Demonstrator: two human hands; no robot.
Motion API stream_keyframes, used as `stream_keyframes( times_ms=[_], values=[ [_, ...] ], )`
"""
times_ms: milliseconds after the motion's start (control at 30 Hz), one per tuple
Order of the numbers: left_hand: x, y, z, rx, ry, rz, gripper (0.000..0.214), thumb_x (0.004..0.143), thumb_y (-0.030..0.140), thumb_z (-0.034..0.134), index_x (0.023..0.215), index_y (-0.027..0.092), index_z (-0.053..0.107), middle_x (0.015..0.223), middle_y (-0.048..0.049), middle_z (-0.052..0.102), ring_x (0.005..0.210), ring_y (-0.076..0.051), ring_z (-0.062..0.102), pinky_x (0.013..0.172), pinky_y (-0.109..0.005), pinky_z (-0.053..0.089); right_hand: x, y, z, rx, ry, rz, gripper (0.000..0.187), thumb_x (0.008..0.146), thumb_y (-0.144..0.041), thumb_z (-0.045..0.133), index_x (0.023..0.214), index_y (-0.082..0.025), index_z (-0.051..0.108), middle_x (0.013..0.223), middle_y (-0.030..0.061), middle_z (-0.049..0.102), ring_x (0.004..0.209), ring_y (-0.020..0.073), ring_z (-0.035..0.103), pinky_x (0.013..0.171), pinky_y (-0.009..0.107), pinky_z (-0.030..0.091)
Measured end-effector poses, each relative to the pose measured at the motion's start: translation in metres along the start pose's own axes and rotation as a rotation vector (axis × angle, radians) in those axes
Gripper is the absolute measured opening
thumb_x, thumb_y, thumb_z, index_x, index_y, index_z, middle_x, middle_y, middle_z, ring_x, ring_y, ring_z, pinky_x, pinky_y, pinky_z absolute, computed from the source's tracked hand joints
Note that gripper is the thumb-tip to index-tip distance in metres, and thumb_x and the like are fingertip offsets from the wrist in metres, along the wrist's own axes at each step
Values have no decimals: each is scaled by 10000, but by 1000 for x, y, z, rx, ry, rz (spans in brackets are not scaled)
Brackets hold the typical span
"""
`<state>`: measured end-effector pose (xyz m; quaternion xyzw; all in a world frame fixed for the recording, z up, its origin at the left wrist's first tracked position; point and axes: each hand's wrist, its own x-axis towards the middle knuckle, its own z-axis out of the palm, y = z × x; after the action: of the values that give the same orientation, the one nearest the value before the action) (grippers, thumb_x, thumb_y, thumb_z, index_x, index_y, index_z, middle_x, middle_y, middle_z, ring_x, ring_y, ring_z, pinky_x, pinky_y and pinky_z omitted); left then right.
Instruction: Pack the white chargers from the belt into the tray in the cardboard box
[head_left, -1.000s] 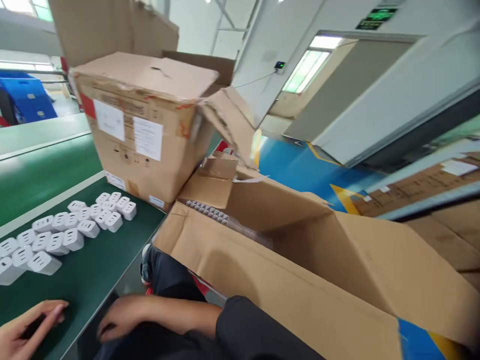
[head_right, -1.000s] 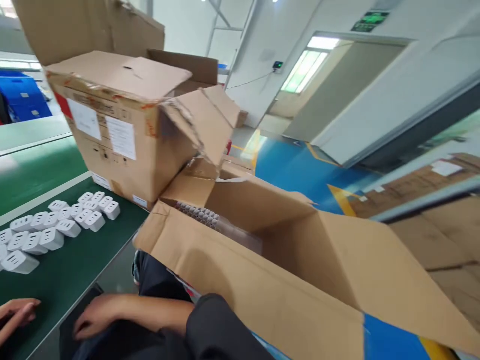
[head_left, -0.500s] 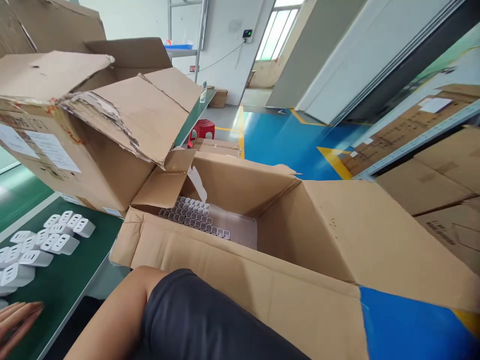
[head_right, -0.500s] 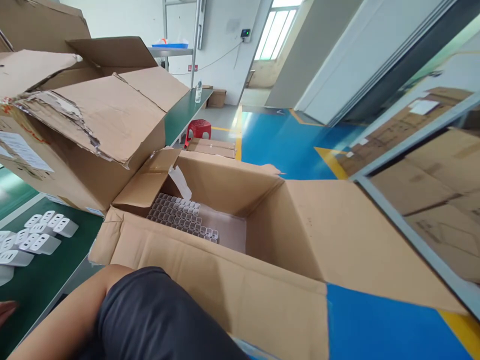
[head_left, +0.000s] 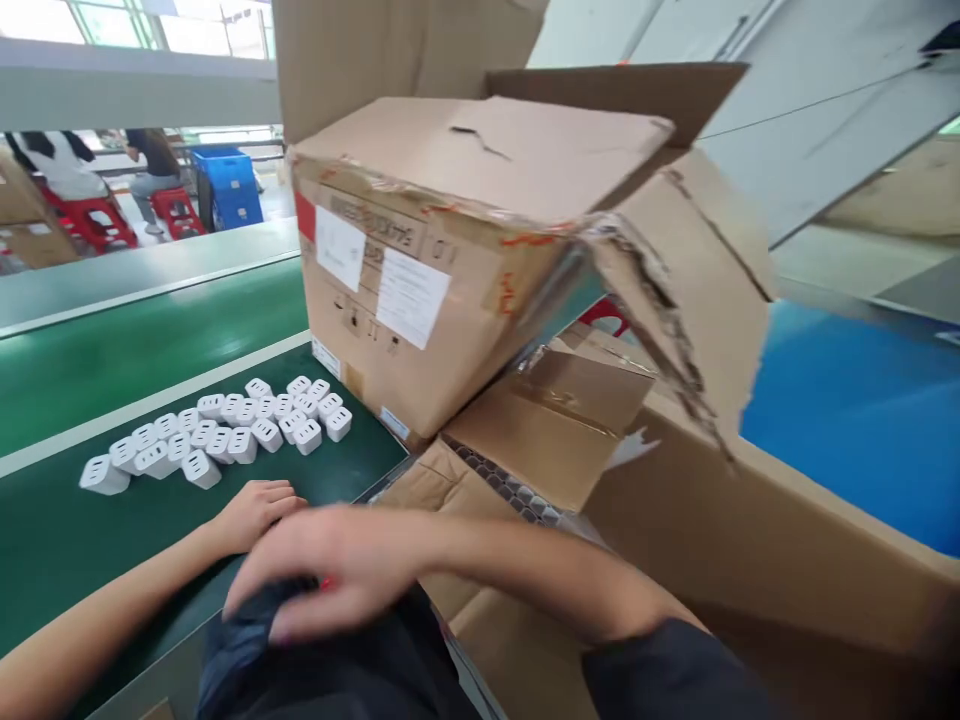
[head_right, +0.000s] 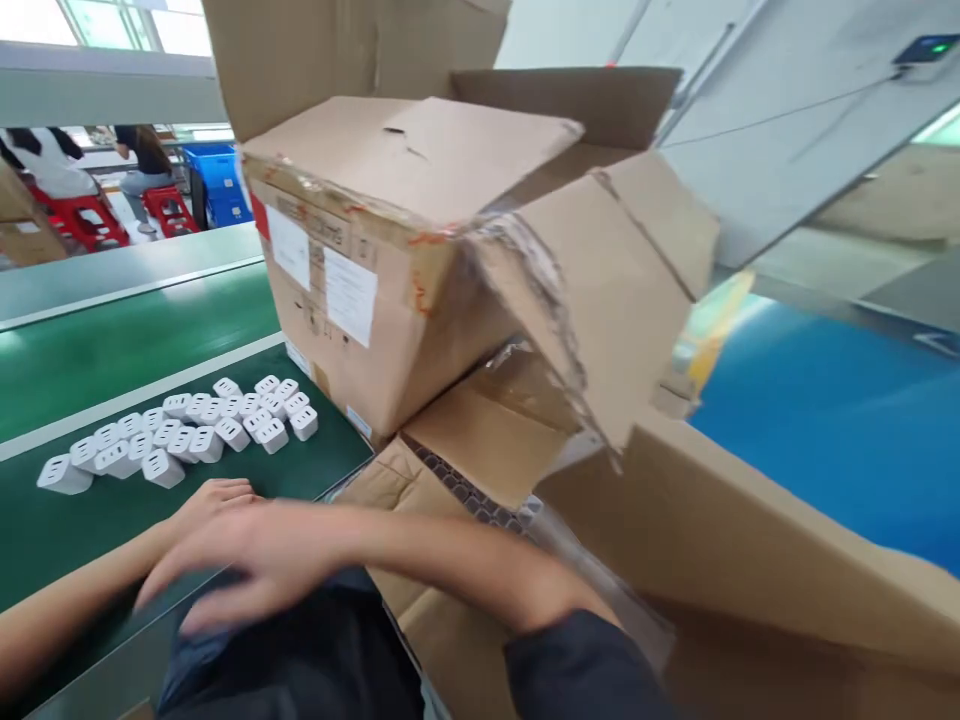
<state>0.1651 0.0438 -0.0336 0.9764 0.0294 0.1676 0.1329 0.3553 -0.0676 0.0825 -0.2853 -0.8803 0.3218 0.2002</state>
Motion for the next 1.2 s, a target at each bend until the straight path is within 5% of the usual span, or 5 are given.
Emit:
stream_keyframes(
  times_ms=[133,300,767,967,1200],
  values=[
    [-8,-6,9,-44,80,-21,215,1006,213,438,1013,164,647,750,-22,663,679,-133,626,657,-241,494,2,67,-44,-390,174,431,703,881,-212,701,1509,-186,386,1585,163,356,1446,288,368,1170,470,365],
    [-11,-13,6,-131,94,-34,183,1001,208,461,1014,178,641,766,-23,674,682,-128,629,648,-240,472,14,127,-60,-566,-120,709,1339,585,-252,942,1615,-289,87,1685,133,16,1515,409,167,1114,539,424],
    [-14,-17,7,-213,71,-111,223,1013,271,453,986,191,659,774,-22,678,714,-137,637,646,-251,455,-2,147,-46,-522,-65,637,1345,644,-276,908,1612,-311,-26,1569,181,272,1429,396,333,1079,539,453],
    [-13,-16,5,-213,76,-114,219,1005,267,460,974,194,665,789,-26,691,729,-138,656,648,-247,469,-1,148,-53,-514,-167,607,1348,623,-187,902,1608,-327,-7,1647,165,118,1507,387,181,1094,528,443],
    [-14,-16,6,-246,66,-160,252,1006,299,452,980,196,681,812,-37,706,759,-146,668,677,-242,498,-10,129,-52,-569,-40,579,1195,659,-153,830,1610,-268,117,1433,175,405,1308,377,432,993,549,507]
  ],
)
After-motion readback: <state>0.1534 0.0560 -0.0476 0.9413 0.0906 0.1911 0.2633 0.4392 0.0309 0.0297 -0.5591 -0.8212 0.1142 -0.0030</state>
